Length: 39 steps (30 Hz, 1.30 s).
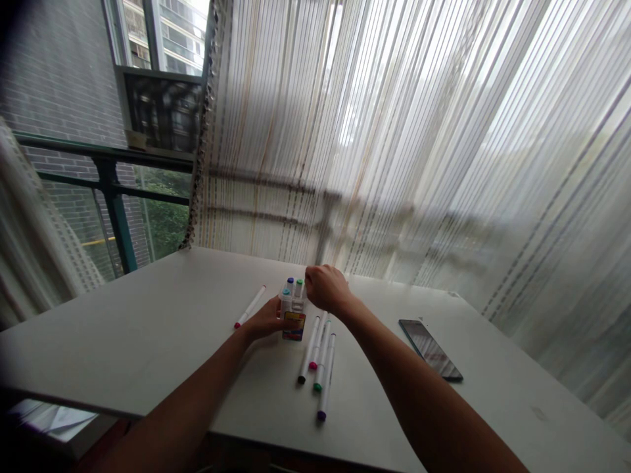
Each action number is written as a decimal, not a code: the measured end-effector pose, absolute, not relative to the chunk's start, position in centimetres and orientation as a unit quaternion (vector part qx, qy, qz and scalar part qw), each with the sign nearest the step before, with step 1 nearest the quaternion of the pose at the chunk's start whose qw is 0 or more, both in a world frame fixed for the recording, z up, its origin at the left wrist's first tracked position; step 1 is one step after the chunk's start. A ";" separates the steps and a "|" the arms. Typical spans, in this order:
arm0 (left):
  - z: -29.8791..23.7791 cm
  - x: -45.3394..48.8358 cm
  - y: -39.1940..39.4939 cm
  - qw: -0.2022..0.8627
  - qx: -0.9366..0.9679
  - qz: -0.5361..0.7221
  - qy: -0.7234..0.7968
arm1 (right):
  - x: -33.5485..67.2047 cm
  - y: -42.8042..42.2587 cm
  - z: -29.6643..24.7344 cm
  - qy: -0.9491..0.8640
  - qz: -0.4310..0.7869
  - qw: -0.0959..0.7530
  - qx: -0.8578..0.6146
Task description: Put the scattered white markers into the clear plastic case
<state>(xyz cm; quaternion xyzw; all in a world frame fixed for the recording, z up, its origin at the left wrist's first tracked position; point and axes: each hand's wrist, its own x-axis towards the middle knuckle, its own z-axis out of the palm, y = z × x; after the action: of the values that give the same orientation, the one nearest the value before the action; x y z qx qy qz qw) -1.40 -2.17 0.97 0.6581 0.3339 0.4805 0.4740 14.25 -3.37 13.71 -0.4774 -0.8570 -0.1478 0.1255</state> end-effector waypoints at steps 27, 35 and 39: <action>0.8 -1.5 -2.0 0.468 0.665 0.482 0.326 | 13.3 -4.7 14.7 -0.885 -0.056 0.177 -0.428; 0.5 -1.4 -1.8 0.469 0.670 0.479 0.319 | 12.8 -4.9 14.5 -0.906 -0.098 0.116 -0.395; 0.5 -1.5 -1.7 0.468 0.673 0.474 0.321 | 13.6 -3.9 14.1 -0.892 -0.114 0.114 -0.421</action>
<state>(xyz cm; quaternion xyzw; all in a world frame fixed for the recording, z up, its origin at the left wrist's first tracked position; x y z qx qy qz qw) -1.49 -1.72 0.52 0.6734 0.3209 0.4743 0.4675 13.60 -3.86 14.13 -0.4212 -0.8925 -0.1140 0.1142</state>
